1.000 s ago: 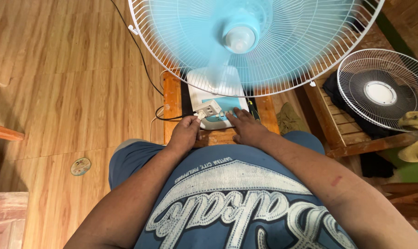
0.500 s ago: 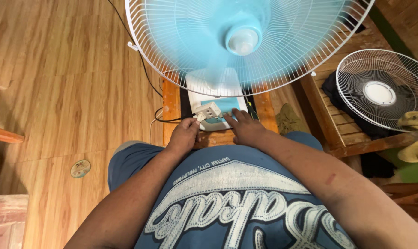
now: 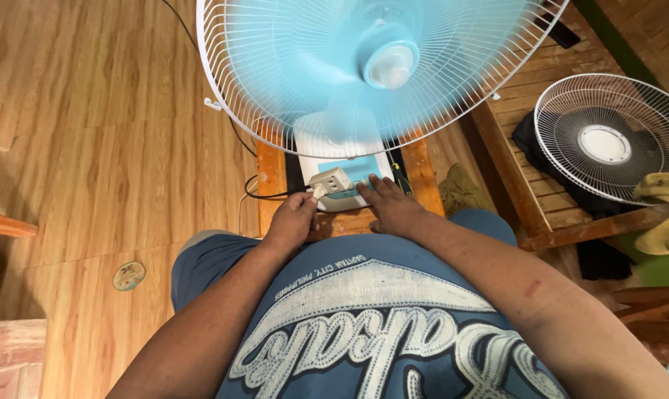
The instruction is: The person unplugs the fan's power plug from an extension socket, removes the front grill guard, uses a screwdriver to work on the grill and blade area, reattaches the grill, then presses the control buttons to test the fan running at different speeds.
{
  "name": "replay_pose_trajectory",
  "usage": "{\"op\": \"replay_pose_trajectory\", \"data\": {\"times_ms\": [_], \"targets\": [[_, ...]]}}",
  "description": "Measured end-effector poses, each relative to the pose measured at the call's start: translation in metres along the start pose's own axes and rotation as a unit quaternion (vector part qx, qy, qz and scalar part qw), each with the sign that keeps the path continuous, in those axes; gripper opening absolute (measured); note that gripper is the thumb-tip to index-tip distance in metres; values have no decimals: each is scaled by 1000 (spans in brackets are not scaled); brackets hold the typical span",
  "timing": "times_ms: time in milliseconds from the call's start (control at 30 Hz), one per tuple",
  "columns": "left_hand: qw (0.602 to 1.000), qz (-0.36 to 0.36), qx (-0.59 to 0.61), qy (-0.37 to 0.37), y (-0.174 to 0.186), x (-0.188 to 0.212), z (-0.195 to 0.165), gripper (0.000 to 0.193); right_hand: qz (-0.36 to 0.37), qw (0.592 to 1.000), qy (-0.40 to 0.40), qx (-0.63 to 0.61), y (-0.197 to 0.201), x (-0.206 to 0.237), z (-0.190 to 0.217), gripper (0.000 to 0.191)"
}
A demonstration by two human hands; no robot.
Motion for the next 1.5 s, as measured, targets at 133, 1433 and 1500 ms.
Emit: {"op": "replay_pose_trajectory", "data": {"times_ms": [133, 1433, 1500], "targets": [[1000, 3, 13, -1, 0, 0, 0, 34, 4, 1000, -5, -6, 2, 1, 0, 101], [998, -8, -57, -12, 0, -5, -1, 36, -14, 999, 30, 7, 3, 0, -11, 102], [998, -12, -65, 12, 0, -7, 3, 36, -1, 1000, 19, 10, 0, -1, -17, 102]]}}
Point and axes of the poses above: each hand's wrist, its own x-axis away from the middle knuckle, its own y-axis out of the back of the hand, z = x × y, the point moved 7 cm from there along -x, towards the middle knuckle, and after that the axes turned 3 degrees about z, right-handed, at the moved point
